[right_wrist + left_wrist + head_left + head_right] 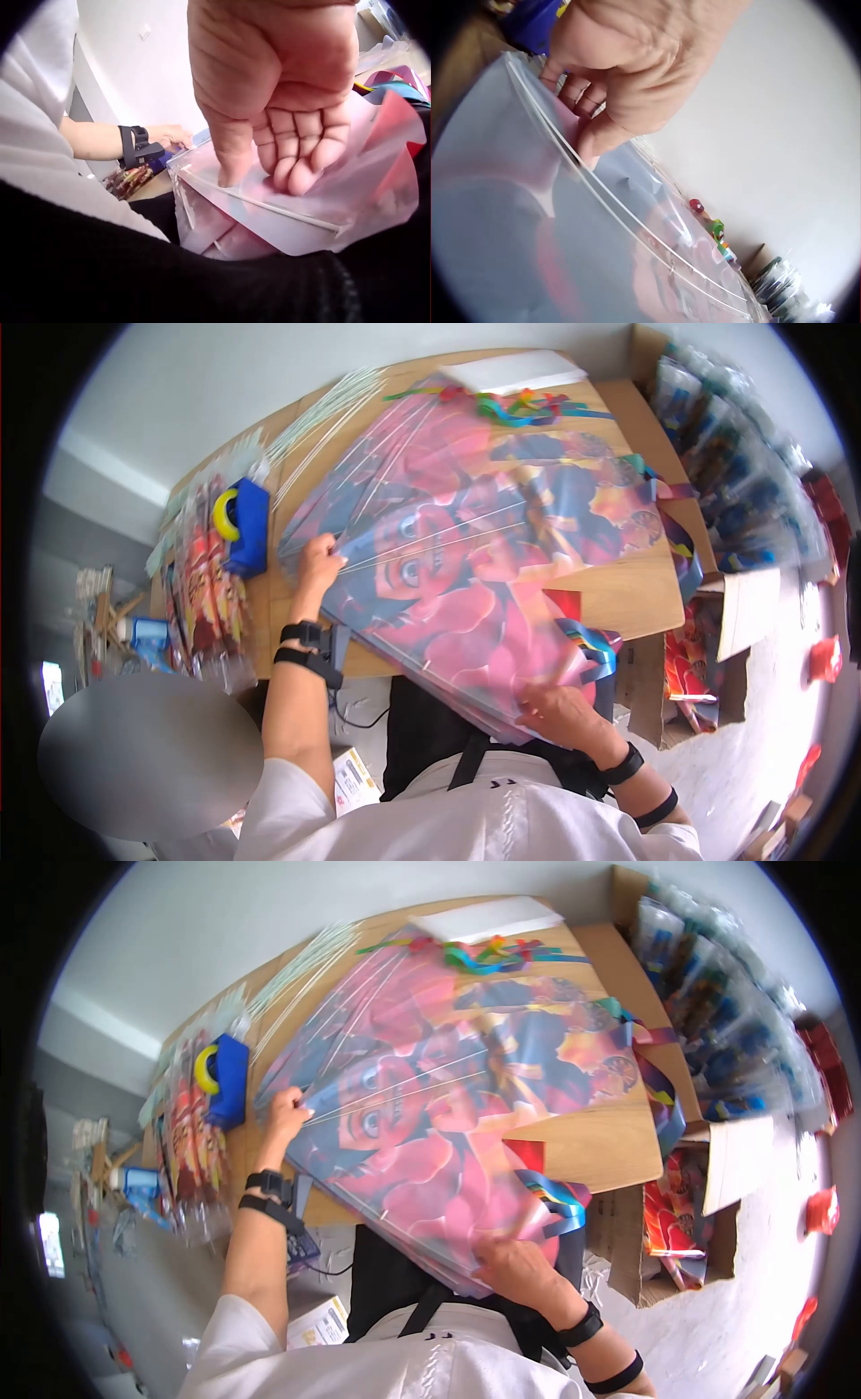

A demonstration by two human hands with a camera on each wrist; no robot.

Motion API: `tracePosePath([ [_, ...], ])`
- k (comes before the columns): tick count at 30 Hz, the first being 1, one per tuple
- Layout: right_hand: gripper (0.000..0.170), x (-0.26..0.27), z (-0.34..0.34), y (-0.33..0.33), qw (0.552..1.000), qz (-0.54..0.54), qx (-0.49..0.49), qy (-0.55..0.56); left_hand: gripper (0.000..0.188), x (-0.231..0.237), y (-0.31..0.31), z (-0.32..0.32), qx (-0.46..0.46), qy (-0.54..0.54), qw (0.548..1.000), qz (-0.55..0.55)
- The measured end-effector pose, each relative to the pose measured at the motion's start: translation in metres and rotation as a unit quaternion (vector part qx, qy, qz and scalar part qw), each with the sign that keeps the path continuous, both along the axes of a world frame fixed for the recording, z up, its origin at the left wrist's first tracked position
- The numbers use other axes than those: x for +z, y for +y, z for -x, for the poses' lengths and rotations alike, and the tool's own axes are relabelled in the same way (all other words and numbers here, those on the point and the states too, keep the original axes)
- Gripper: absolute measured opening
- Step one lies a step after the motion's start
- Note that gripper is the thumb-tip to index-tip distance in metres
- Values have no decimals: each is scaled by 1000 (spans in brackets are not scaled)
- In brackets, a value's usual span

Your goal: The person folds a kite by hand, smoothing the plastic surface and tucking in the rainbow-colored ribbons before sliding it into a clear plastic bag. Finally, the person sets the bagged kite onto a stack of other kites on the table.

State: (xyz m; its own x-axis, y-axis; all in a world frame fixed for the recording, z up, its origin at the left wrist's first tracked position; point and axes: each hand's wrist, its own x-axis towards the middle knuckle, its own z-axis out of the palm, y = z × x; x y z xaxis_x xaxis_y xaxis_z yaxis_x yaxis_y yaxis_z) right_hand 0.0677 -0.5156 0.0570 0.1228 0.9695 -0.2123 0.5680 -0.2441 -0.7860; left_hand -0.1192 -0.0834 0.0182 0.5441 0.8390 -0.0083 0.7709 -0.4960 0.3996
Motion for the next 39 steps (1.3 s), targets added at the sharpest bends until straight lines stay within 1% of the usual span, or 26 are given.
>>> tracePosePath([
  [1,19,0,-3,-1,1000,14,20,19,28,-3,1,2,-60,-97,993,-34],
  [2,19,0,-7,2,1000,15,3,15,21,-4,4,3,-104,-143,984,-15],
  [3,16,1,-14,6,998,-15,-53,40,15,13,-7,-1,-80,-220,955,182],
  [4,14,1,-23,10,991,-46,-107,64,12,30,-18,-6,-66,-222,939,254],
  [6,13,3,-46,19,947,-111,-281,112,11,41,-15,-3,-93,-197,941,258],
  [8,22,-9,-76,26,851,-192,-452,185,10,51,-8,1,-119,-212,925,292],
  [10,30,-11,-111,29,730,-271,-582,235,9,61,0,5,-118,-215,906,346],
  [11,30,-16,-128,26,725,-273,-589,232,10,64,5,7,-105,-211,903,359],
  [13,32,-27,-161,18,554,-258,-644,460,11,63,18,16,-98,-205,900,372],
  [14,32,-30,-174,15,552,-260,-646,459,12,60,25,22,-90,-175,916,349],
  [16,30,-30,-194,15,634,-297,-606,377,13,56,37,30,-83,-141,931,326],
  [17,31,-27,-202,18,665,-272,-605,342,14,54,41,34,-82,-103,944,303],
  [18,31,-23,-209,20,664,-270,-607,342,15,51,46,36,-81,-66,955,279],
  [20,33,-18,-223,24,723,-126,-601,315,15,45,56,39,-98,-25,964,244],
  [22,33,-29,-245,30,734,-122,-597,301,16,46,54,34,-114,13,972,207],
  [24,33,-36,-263,39,728,-157,-613,266,21,50,41,18,-122,84,987,59],
  [25,32,-38,-272,45,723,-175,-619,252,21,52,31,8,-121,85,987,58],
  [26,32,-39,-282,51,723,-175,-618,254,25,53,20,-4,-149,64,979,-126],
  [27,31,-40,-289,59,754,-182,-606,178,30,53,8,-14,-170,43,936,-304],
  [29,32,-37,-297,73,795,-147,-583,76,41,44,-18,-35,-149,-45,968,-197],
  [30,32,-35,-297,79,797,-147,-580,78,48,46,-46,-51,-194,-37,958,-209],
  [32,38,-32,-294,89,832,25,-529,-163,62,42,-101,-81,-237,21,956,-172],
  [33,38,-28,-293,91,837,25,-523,-162,69,36,-117,-88,-232,69,962,-125],
  [35,44,-22,-293,88,891,53,-437,-110,73,13,-127,-93,-232,81,962,-120],
  [38,38,-52,-298,83,891,-34,-438,-113,80,2,-129,-98,-219,90,962,-137],
  [39,29,-55,-300,83,885,-42,-456,-87,83,3,-130,-102,-206,86,962,-159],
])
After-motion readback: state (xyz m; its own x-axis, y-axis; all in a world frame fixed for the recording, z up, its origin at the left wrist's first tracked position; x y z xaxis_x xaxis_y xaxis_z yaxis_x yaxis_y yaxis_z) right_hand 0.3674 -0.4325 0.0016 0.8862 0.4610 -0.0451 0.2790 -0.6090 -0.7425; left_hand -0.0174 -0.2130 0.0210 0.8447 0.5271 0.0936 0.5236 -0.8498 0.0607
